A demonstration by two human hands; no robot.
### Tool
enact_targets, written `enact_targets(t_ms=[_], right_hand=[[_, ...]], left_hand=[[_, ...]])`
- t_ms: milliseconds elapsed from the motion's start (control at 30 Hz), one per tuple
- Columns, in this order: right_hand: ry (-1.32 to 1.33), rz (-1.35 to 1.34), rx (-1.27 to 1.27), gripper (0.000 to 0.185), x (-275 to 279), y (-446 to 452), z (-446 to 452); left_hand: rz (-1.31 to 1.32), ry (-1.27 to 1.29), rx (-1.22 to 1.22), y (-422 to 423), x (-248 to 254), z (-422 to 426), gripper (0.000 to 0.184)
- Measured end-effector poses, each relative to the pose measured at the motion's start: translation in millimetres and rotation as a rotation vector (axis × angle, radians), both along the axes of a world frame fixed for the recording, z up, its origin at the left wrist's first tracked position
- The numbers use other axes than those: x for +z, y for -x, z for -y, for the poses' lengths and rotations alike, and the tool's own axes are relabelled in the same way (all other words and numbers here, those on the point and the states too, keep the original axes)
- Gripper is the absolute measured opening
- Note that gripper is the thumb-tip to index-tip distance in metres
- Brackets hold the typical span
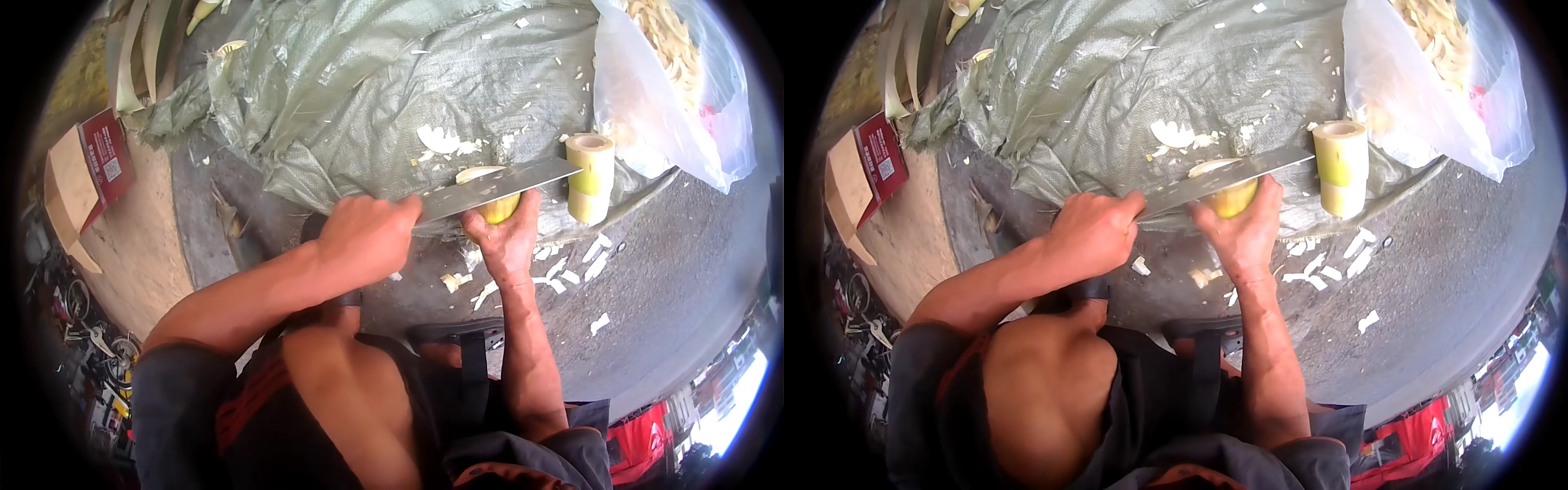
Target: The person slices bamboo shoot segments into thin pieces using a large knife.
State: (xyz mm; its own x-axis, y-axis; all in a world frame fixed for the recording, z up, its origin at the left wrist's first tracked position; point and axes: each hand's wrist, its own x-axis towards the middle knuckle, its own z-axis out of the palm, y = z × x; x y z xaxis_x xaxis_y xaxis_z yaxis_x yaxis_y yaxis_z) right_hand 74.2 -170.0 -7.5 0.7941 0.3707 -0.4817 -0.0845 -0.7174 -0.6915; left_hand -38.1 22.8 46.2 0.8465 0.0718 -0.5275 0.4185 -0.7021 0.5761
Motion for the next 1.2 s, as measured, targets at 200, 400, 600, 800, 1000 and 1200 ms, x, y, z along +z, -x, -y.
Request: enact_targets(t_ms=[200, 400, 600, 800, 1000, 1200], right_hand=[[0.024, 0.049, 0.026, 0.096, -4, 0, 4], [-0.063, -0.009, -0.024, 0.099, -7, 2, 6], [0.01, 0.03, 0.13, 0.105, -2, -25, 20], [0.087, 0.24, -0.017, 0.113, 2, -5, 27], [0.035, -0.118, -0.046, 0.099, 14, 0, 18], [-0.051, 0.078, 0.074, 0.094, -6, 30, 12]], left_hand=[[0.005, 0.009, -0.004, -22, -11, 6, 0.007], [-0.034, 0.024, -0.068, -47, -20, 9, 0.018], [-0.088, 0.023, -0.088, -65, -32, 1, 0.025], [0.025, 0.025, 0.048, -14, -16, -12, 0.023], [0.101, -0.023, 0.042, 51, 8, -10, 0.011], [0.11, -0.117, -0.071, 82, 33, -25, 0.008]])
